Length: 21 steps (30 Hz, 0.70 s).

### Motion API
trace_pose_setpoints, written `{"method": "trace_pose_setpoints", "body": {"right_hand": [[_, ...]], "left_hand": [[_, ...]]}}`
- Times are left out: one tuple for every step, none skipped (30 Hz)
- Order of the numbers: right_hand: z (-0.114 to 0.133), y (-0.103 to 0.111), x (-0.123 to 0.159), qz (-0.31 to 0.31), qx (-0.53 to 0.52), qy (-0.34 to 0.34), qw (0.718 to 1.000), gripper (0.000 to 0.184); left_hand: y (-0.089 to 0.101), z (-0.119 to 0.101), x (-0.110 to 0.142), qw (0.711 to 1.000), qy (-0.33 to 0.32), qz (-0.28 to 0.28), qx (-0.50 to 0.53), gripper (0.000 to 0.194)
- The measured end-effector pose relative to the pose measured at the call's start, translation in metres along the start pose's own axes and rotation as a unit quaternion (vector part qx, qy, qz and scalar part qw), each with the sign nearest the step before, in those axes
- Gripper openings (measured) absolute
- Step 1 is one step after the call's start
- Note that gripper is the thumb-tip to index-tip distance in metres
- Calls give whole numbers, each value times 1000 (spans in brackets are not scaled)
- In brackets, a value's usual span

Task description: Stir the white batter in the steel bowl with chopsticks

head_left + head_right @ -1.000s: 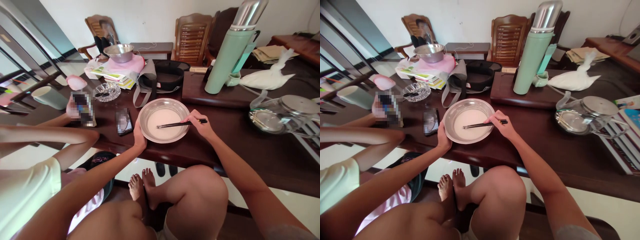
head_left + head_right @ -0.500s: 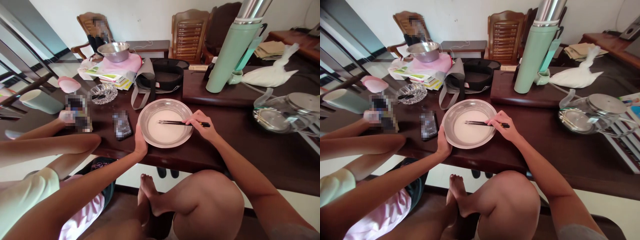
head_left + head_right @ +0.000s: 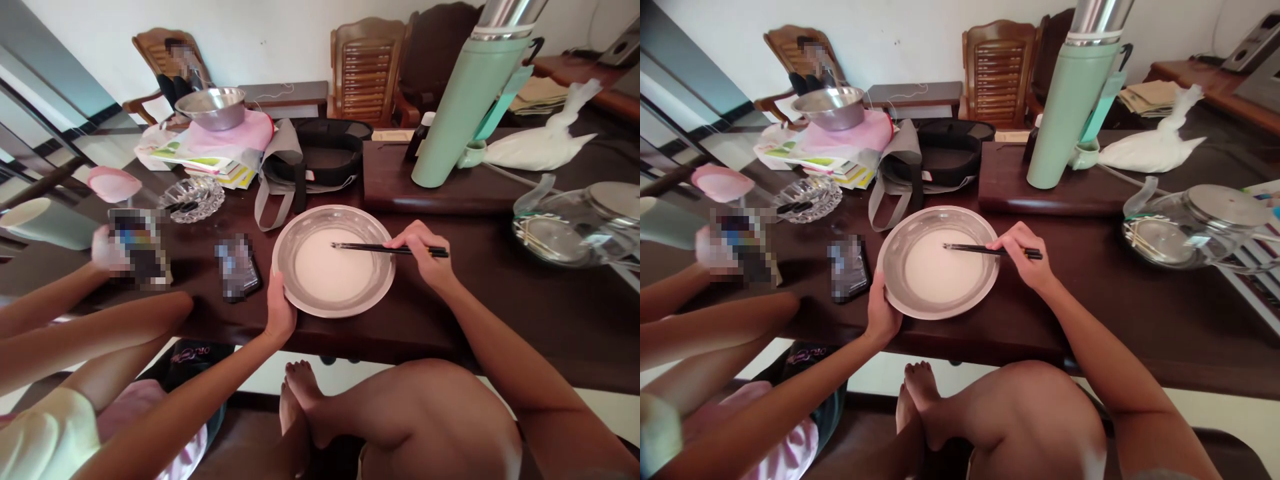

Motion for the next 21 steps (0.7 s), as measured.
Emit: {"method": "trace_pose_setpoints", "body": {"right_hand": [[-1, 1, 0, -25, -16, -4, 1000, 37], [-3, 1, 0, -46, -35, -9, 998, 41], [-4, 1, 1, -59, -52, -13, 997, 43], [-5, 1, 2, -59, -62, -16, 996, 43], [-6, 1, 2, -46, -64, -22, 997, 42], [-6, 0, 3, -28, -57, -26, 998, 39], [-5, -1, 4, -9, -44, -27, 999, 35], [-5, -1, 4, 8, -28, -25, 999, 32], [-4, -2, 4, 14, -14, -20, 1000, 30], [-3, -1, 4, 7, -9, -14, 1000, 30], [-2, -1, 3, -11, -14, -9, 1000, 31], [-2, 0, 3, -35, -29, -7, 999, 33], [-2, 1, 3, -57, -48, -9, 997, 37], [-2, 1, 2, -71, -65, -16, 995, 39], [-3, 2, 3, -71, -74, -25, 994, 40], [-3, 2, 3, -57, -74, -37, 995, 39], [-4, 2, 3, -35, -65, -47, 996, 37], [-4, 2, 4, -11, -51, -54, 997, 34], [-3, 2, 4, 9, -34, -56, 998, 30], [-3, 3, 4, 16, -20, -54, 998, 28], [-2, 4, 4, 8, -11, -47, 999, 27]], "left_hand": [[0, 0, 0, 1000, 3, -1, 2, 52], [1, 1, 1, 1000, 6, -3, 4, 52], [1, 1, 1, 1000, 10, -6, 7, 51], [2, 1, 1, 1000, 14, -9, 10, 51], [2, 1, 2, 1000, 18, -10, 14, 51], [2, 1, 2, 999, 23, -13, 18, 50], [2, 1, 2, 999, 28, -16, 23, 50], [1, 0, 3, 999, 34, -19, 27, 50], [1, -1, 3, 999, 38, -22, 31, 50], [0, -3, 3, 998, 40, -25, 35, 50], [-1, -5, 3, 998, 43, -28, 37, 49], [-2, -7, 3, 998, 45, -31, 37, 49], [-3, -9, 4, 998, 47, -33, 35, 49], [-3, -11, 4, 998, 48, -34, 33, 50], [-4, -13, 4, 998, 49, -35, 31, 51], [-4, -14, 4, 998, 48, -35, 30, 51], [-5, -15, 5, 998, 48, -35, 32, 52], [-5, -16, 5, 997, 50, -35, 36, 52], [-4, -16, 5, 997, 57, -36, 42, 52], [-4, -17, 6, 996, 65, -38, 48, 53], [-3, -16, 6, 995, 75, -40, 53, 54]]}}
Point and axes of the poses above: each hand's wrist, its own x-axis away from the middle knuckle, its own y-axis out of the back of the hand, z = x × y, the point moved 1 cm from there along -x, towards the middle knuckle
